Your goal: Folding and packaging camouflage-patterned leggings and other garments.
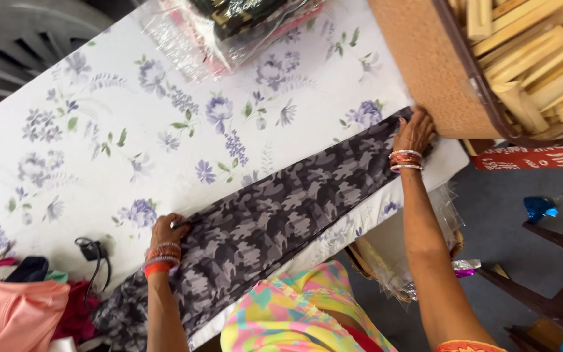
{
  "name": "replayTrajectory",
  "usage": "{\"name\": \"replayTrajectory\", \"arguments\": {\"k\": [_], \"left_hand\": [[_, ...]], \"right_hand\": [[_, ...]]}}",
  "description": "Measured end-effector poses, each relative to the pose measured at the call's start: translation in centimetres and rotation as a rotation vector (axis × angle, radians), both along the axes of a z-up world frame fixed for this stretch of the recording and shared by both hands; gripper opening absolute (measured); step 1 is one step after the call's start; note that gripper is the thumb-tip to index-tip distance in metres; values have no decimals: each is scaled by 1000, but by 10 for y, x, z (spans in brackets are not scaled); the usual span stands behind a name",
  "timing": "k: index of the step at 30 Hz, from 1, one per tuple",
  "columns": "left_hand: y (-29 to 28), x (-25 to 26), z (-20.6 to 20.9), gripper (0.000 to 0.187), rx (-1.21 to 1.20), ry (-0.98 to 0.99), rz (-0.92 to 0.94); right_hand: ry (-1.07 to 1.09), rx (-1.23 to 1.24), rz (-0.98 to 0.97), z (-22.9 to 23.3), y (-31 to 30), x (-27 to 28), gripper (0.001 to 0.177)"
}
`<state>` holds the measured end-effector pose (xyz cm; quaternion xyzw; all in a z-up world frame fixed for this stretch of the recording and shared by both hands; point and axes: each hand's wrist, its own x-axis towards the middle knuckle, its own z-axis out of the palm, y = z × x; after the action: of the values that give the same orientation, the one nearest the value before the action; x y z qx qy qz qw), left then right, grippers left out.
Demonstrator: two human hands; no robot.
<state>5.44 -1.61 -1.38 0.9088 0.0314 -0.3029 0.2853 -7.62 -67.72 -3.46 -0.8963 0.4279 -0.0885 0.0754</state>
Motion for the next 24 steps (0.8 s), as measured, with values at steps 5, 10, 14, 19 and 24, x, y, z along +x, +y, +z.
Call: {"name": "replayTrajectory", "arguments": {"k": [5,10,14,19,24], "left_hand": [[3,17,19,34,119,-24,-262],[1,25,33,24,258,250,-373],[-7,36,46,24,384,378,-302],[15,53,-30,19,384,262,-358],[2,33,-18,23,359,69,-218]], "right_hand": [[33,-189,188,6,44,-12,67],[82,27,232,-11,41,-30,77],[119,138,246,10,36,-29,69],[141,188,221,30,43,-24,68],[140,207,210,36,49,-17,67]]}}
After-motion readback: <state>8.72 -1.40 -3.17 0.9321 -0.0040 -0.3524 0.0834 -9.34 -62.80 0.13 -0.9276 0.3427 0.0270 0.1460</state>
